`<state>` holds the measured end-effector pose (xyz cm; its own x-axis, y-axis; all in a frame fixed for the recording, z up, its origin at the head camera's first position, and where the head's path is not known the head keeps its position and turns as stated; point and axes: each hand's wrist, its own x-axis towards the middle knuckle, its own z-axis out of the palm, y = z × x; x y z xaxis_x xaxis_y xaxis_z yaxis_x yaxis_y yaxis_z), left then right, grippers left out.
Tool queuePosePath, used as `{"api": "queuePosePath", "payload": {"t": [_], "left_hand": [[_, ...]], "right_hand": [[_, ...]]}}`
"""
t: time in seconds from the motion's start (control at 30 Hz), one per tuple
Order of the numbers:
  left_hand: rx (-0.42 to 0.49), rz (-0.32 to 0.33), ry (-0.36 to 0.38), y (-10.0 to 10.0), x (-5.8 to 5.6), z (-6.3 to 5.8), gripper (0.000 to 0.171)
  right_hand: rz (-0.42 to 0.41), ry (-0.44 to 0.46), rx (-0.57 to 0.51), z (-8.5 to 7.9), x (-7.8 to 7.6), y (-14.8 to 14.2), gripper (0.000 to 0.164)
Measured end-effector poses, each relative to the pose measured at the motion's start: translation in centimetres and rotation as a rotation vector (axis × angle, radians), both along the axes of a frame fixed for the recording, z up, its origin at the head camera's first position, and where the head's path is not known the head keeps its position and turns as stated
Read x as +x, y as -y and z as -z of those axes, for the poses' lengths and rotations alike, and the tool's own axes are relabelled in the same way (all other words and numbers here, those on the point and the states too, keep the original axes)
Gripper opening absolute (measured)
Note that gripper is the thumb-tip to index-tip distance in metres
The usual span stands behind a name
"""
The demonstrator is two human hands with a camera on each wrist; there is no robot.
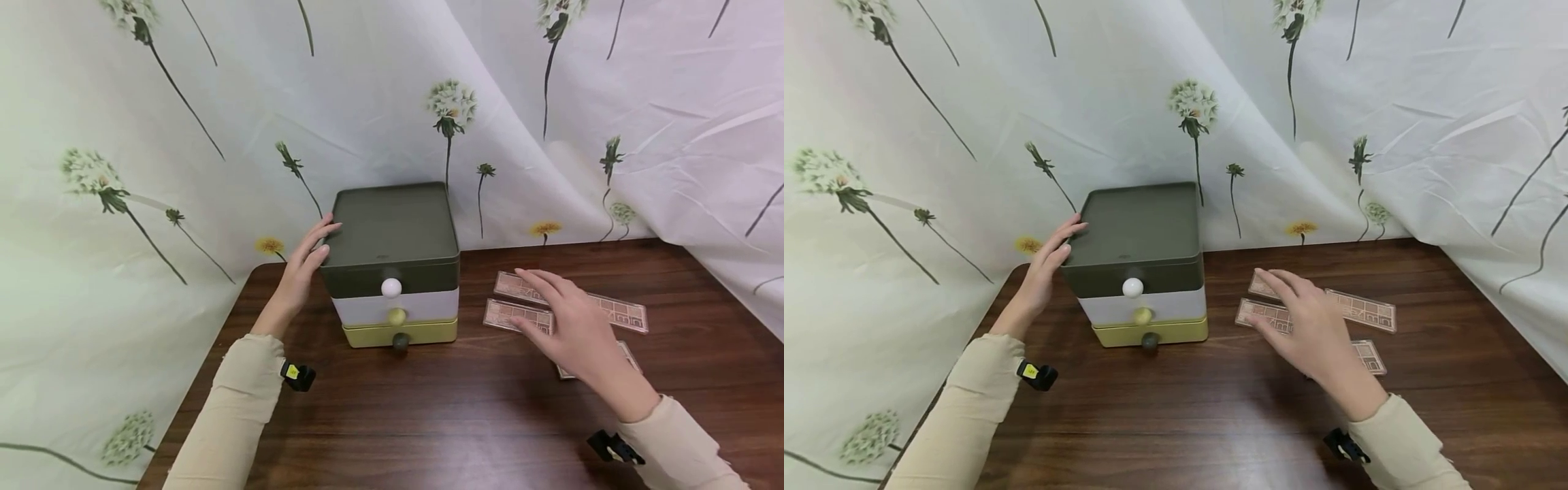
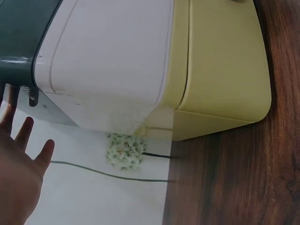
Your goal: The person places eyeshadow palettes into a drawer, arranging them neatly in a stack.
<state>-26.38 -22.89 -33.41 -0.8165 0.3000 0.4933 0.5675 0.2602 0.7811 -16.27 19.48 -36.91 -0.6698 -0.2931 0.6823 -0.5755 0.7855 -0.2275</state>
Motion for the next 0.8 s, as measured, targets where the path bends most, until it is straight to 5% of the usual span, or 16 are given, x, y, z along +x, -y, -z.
{"api": "queuePosePath", "payload": {"t": [0.27, 0.8], "left_hand": [[0.046, 0.014, 0.027, 0.1, -0.4, 0.5, 0.045], [0.117, 0.000, 0.058, -0.2, 0.0, 0.4, 0.041]], "right_hand": [[-0.188, -0.047, -0.144, -0.2, -0.6, 4.9, 0.053], [-0.380, 0.172, -0.306, -1.2, -2.3, 14.1, 0.038]]}}
